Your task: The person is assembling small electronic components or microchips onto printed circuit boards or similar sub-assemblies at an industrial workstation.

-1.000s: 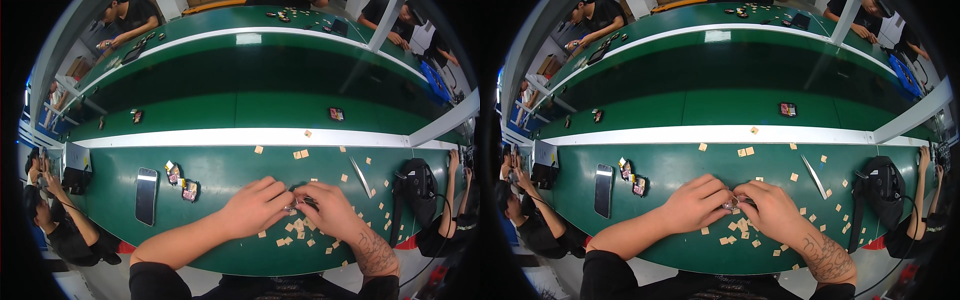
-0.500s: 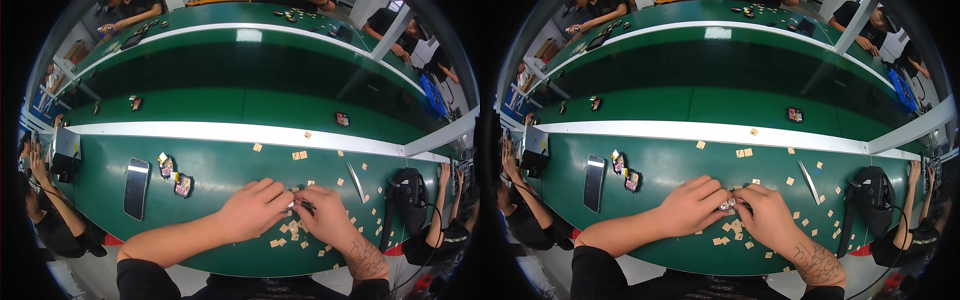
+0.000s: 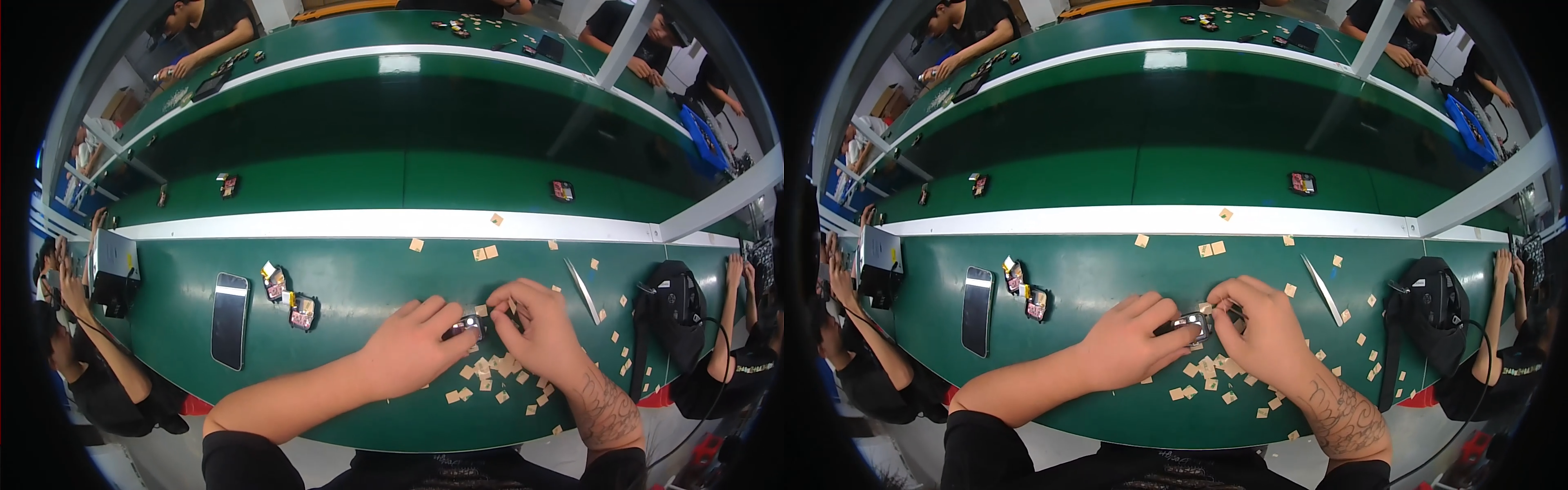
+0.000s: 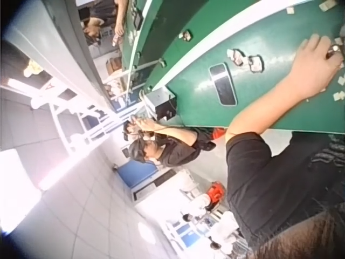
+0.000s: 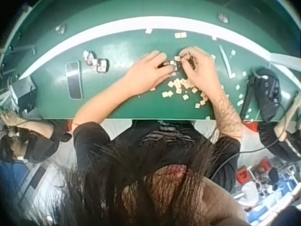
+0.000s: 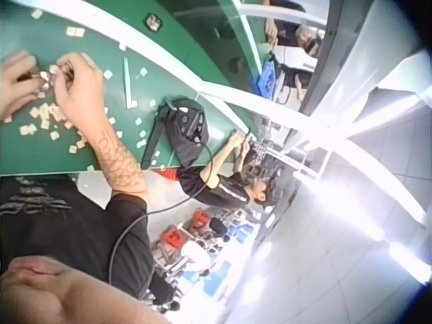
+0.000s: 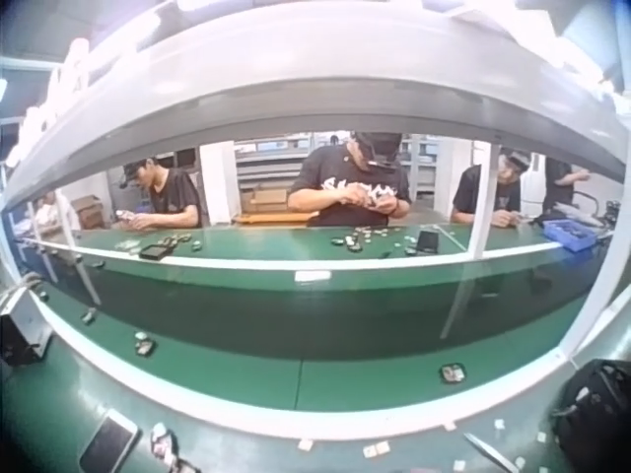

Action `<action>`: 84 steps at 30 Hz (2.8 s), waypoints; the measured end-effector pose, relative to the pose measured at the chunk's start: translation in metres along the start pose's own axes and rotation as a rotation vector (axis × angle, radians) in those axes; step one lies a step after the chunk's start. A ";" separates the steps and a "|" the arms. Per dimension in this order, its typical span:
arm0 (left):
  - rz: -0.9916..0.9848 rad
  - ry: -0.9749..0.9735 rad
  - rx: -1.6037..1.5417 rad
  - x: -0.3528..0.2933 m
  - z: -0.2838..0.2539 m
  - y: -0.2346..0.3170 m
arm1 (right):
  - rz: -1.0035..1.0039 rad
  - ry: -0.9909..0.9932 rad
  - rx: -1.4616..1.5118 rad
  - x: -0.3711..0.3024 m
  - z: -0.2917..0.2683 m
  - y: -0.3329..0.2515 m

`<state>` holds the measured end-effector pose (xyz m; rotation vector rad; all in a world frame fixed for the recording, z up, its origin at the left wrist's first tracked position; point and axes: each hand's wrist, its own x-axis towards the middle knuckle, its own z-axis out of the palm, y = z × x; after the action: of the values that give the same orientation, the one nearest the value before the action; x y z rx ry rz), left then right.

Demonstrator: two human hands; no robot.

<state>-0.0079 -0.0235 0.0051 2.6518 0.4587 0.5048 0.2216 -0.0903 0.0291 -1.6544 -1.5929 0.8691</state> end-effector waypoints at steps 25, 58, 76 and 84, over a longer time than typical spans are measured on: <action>-0.456 -0.107 -0.633 0.014 -0.015 0.001 | -0.033 -0.175 0.170 -0.008 0.001 0.001; -0.911 0.327 0.649 -0.024 -0.129 -0.218 | -0.170 0.024 0.010 -0.003 -0.001 0.007; -0.304 0.005 -0.138 0.023 -0.023 -0.031 | -0.271 0.141 0.017 0.000 0.004 0.017; -0.393 -0.033 -0.080 0.021 -0.018 0.007 | -0.194 0.103 -0.034 0.001 -0.005 0.013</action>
<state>0.0049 -0.0156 0.0290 2.4034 0.9036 0.3471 0.2326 -0.0897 0.0210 -1.5118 -1.6720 0.6512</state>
